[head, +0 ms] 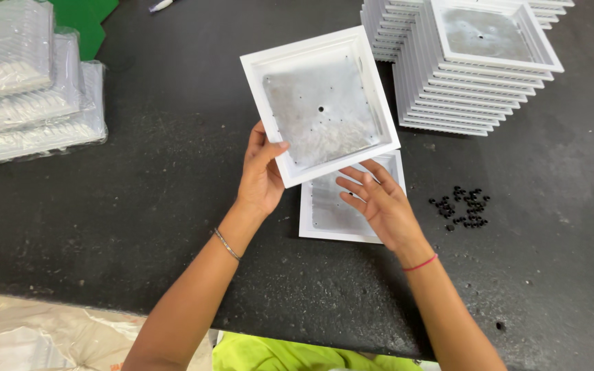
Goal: The person places small black fasteners into holes on white square panel frames, stacks the finished panels, and wraps panels in clear plastic film. They handle panels one at a time, pressing each fastener into place before moving to the next panel.
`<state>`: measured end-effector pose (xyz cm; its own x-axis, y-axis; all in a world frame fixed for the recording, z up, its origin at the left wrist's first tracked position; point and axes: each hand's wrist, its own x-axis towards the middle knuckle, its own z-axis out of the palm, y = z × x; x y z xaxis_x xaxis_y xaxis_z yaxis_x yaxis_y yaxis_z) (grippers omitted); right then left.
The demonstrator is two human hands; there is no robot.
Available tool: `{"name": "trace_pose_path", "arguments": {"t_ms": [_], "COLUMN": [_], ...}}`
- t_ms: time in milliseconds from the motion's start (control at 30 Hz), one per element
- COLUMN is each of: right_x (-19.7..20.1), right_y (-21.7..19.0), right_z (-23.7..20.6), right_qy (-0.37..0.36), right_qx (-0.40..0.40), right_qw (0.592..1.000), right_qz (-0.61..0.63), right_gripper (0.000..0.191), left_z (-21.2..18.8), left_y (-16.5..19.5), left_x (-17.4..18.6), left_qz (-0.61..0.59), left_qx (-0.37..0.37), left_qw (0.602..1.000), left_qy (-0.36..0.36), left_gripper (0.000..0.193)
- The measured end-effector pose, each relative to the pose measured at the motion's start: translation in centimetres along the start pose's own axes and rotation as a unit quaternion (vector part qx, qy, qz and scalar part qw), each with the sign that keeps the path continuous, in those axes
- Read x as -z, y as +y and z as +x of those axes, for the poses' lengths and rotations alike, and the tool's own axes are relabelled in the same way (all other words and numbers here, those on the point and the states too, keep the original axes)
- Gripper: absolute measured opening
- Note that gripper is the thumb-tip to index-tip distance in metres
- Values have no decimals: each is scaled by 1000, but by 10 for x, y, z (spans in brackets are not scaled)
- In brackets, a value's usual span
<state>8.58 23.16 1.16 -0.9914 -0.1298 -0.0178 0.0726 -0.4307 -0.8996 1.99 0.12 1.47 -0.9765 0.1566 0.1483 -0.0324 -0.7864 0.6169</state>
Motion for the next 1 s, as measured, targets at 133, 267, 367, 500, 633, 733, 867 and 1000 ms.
{"name": "trace_pose_path", "arguments": {"t_ms": [133, 267, 367, 500, 633, 733, 867, 1000], "right_x": [-8, -11, -3, 32, 83, 125, 171, 193], "right_y": [2, -2, -12, -49, -109, -160, -201, -213], "right_z": [6, 9, 10, 28, 73, 114, 147, 159], "right_qy": [16, 49, 66, 78, 79, 111, 216, 260], "right_qx": [22, 24, 34, 84, 149, 193, 188, 167], "right_qw": [999, 997, 995, 992, 983, 974, 958, 951], "right_qz": [43, 57, 71, 44, 76, 45, 25, 23], "right_gripper": [40, 34, 30, 22, 21, 22, 30, 35], "left_z": [-3, -3, -4, -1, -1, 1, 4, 5], "left_y": [-12, -14, -15, -8, 1, 5, 6, 5], "left_x": [-8, -17, -25, -31, -28, -26, -24, -22], "left_qz": [-4, 5, 3, 8, 2, 2, -8, -8], "left_qx": [16, 21, 35, 43, 25, 10, 3, -3], "left_qw": [1000, 999, 997, 995, 997, 998, 998, 998], "left_qy": [-11, -30, -67, -92, -78, -68, -69, -60], "left_gripper": [54, 56, 58, 67, 70, 70, 69, 69]}}
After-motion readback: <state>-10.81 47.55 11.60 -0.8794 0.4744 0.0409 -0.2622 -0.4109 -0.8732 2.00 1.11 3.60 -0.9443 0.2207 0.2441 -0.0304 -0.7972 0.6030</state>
